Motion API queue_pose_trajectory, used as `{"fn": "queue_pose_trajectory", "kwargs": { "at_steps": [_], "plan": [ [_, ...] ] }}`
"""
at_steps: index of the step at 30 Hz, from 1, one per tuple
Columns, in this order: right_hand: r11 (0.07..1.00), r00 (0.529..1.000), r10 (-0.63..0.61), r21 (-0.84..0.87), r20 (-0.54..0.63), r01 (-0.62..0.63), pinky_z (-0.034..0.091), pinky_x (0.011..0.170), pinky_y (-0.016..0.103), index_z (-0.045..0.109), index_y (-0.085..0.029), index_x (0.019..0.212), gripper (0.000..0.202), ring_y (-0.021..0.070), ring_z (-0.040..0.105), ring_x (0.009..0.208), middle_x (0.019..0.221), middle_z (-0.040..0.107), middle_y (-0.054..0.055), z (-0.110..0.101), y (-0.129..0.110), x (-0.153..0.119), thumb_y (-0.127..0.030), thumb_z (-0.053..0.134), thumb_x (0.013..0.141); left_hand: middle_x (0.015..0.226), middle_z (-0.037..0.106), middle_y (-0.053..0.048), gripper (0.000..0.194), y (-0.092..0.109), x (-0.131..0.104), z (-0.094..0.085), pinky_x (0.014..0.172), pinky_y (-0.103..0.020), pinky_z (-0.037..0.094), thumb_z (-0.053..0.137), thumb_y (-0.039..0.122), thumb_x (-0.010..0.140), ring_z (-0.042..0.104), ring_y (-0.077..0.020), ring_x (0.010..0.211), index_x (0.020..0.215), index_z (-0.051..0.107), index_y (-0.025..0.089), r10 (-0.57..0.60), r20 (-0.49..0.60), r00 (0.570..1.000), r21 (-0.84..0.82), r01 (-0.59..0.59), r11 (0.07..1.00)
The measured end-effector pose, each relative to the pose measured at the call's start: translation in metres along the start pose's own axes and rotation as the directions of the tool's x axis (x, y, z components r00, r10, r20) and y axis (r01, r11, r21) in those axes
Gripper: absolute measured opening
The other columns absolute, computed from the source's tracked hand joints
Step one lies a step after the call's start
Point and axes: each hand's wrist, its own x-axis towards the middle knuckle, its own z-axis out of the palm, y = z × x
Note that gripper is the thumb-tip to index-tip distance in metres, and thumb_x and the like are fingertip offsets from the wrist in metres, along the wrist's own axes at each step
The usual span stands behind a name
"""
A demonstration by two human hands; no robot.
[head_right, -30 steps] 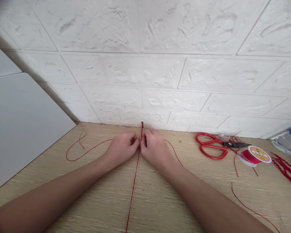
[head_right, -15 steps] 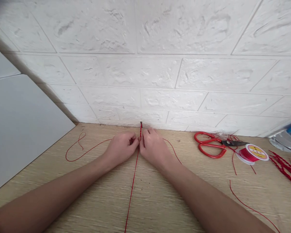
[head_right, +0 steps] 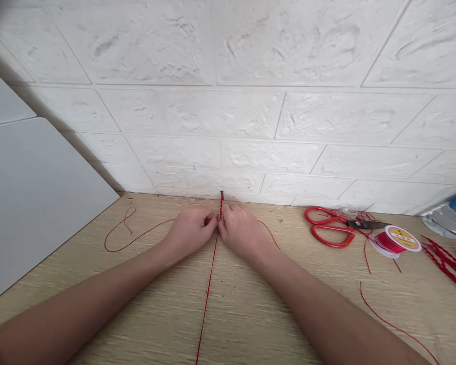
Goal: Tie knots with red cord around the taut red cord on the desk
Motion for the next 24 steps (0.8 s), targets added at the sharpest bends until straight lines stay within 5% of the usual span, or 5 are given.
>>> {"fn": "queue_pose_trajectory", "kwargs": {
  "at_steps": [14, 24],
  "plan": [
    [0.998, 0.998, 0.057, -0.013, 0.026, -0.056, 0.038, 0.074, 0.031, 0.058, -0.018, 0.086, 0.017, 0.0208, 0.058, 0.086, 0.092, 0.066, 0.009, -0.0006, -0.0032, 0.0008, -0.016, 0.044, 0.095, 0.067, 0.062, -0.003, 0.029, 0.0036, 0.0007, -0.0021, 0.056, -0.030, 0.022, 0.044, 0.026, 0.090, 0.048, -0.0163, 0.060, 0.062, 0.047, 0.019, -0.035, 0.041, 0.999, 0.086, 0.031, 0.996],
    [0.990, 0.994, 0.094, 0.113, -0.061, -0.086, 0.035, 0.065, 0.029, 0.052, -0.020, 0.076, 0.019, 0.0166, 0.053, 0.072, 0.081, 0.062, 0.005, 0.0041, 0.0020, -0.0007, -0.019, 0.046, 0.094, 0.069, 0.065, -0.002, 0.034, 0.0055, -0.0029, -0.0010, 0.056, -0.031, 0.022, 0.043, 0.033, 0.095, 0.053, -0.0176, 0.061, 0.065, 0.053, 0.020, -0.056, -0.017, 0.998, 0.096, 0.058, 0.994]
  ]
}}
